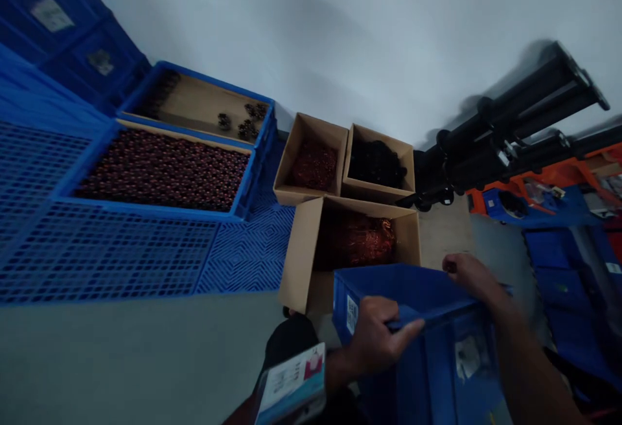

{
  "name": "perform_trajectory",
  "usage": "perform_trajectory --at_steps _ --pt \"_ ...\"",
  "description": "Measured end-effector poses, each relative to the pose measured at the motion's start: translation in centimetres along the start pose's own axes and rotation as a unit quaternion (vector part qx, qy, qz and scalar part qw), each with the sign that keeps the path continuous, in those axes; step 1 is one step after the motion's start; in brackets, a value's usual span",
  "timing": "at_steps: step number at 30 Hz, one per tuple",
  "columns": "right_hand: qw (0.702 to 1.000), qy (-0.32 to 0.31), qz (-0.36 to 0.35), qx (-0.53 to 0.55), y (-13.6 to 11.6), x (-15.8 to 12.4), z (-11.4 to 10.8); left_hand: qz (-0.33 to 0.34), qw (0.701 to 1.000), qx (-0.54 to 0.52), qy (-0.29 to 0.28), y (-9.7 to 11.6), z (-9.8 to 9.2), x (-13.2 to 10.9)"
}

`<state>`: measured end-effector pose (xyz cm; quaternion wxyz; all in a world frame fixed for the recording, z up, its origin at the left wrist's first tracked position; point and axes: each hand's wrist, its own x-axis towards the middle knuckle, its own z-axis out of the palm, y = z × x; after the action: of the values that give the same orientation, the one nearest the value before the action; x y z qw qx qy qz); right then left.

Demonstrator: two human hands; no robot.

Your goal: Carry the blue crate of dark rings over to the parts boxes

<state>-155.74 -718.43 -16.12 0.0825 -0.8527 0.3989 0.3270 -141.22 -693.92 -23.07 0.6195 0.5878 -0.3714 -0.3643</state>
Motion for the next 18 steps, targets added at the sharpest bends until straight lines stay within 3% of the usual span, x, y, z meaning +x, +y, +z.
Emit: perform_trajectory --at_steps 3,10,15,18 --pt "1.000 0.012 0.019 0.000 0.2 -0.4 1.7 0.034 0.999 0.017 -0.004 -1.3 1.4 -1.6" --pt "0.997 0.032 0.063 0.019 0.3 1.9 9.4 0.053 0.997 0.049 -0.030 -7.1 5.1 -3.7" --pt "0.994 0.065 0.069 0.058 2.0 2.2 11.2 0.034 0.993 0.074 -0.086 -8.0 5.7 -5.5" --pt "0.990 0.086 0.073 0.081 2.4 1.4 11.9 0.049 0.984 0.086 -0.149 -8.3 5.6 -6.3"
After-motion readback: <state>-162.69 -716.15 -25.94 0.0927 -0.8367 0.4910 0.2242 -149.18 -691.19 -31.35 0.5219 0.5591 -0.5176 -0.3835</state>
